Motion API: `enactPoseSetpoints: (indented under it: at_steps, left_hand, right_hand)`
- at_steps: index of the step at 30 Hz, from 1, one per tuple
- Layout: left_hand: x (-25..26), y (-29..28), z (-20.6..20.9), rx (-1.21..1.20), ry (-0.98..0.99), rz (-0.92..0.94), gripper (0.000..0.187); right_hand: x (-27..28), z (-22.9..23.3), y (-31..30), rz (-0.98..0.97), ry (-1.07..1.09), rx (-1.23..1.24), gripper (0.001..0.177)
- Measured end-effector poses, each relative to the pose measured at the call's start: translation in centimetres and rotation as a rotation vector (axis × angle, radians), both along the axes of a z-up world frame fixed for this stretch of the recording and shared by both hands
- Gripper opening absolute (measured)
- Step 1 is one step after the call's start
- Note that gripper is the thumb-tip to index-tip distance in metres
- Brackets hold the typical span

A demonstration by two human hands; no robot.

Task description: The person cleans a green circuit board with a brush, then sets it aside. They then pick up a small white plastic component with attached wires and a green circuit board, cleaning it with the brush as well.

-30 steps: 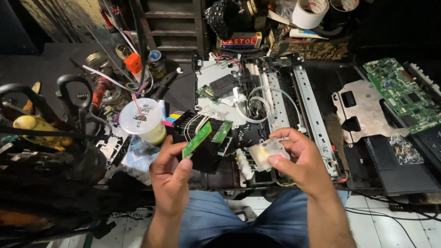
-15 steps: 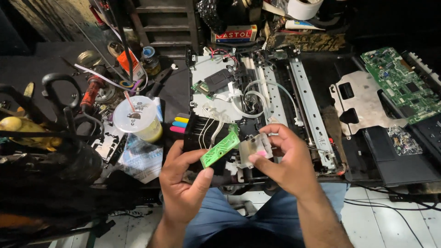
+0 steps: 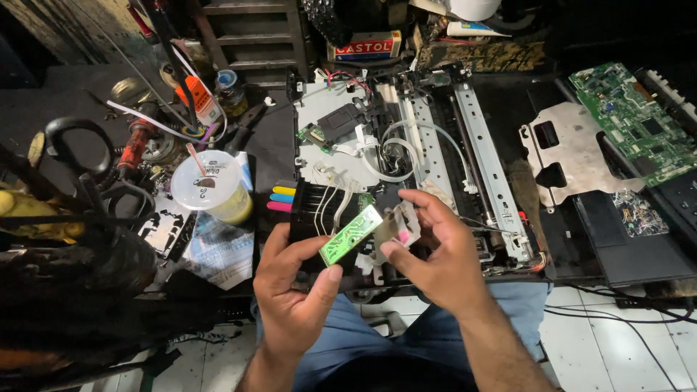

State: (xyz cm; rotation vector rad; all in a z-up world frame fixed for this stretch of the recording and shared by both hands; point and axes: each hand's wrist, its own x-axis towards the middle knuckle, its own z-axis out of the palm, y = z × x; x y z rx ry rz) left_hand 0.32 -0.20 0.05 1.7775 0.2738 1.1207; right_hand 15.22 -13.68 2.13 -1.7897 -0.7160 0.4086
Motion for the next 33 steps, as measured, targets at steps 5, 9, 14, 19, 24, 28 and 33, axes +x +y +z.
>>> enactPoseSetpoints:
  at_steps: [5, 9, 14, 19, 24, 28, 33]
  left_hand:
    - [0.3, -0.4, -0.5, 0.019, 0.025, 0.007, 0.026]
    - [0.6, -0.6, -0.6, -0.026, 0.026, 0.019, 0.026]
    - [0.7, -0.8, -1.1, -0.055, 0.028, 0.089, 0.025]
    - [0.5, -0.8, -1.1, -0.14, 0.056, 0.108, 0.024]
    - [0.4, -0.8, -2.2, -0.15, 0.086, 0.137, 0.026]
    - [0.9, -1.1, -1.5, -0.135, 0.06, 0.095, 0.024]
    - [1.2, -1.2, -1.9, -0.162, 0.06, 0.079, 0.027]
  right_hand:
    - [-0.4, -0.5, 0.1, 0.134, 0.092, 0.112, 0.085]
    - [-1.1, 0.2, 0.1, 0.182, 0.132, 0.205, 0.108]
    - [-1.9, -0.1, 0.3, 0.108, 0.244, 0.247, 0.11]
    - [-2.4, -0.8, 0.7, 0.062, 0.252, 0.371, 0.11]
    - [-2.3, -1.2, 0.7, 0.047, 0.247, 0.406, 0.112]
    - [-2.3, -1.7, 0.6, 0.092, 0.254, 0.461, 0.115]
    - [-2.0, -1.9, 0.3, 0.083, 0.25, 0.46, 0.119]
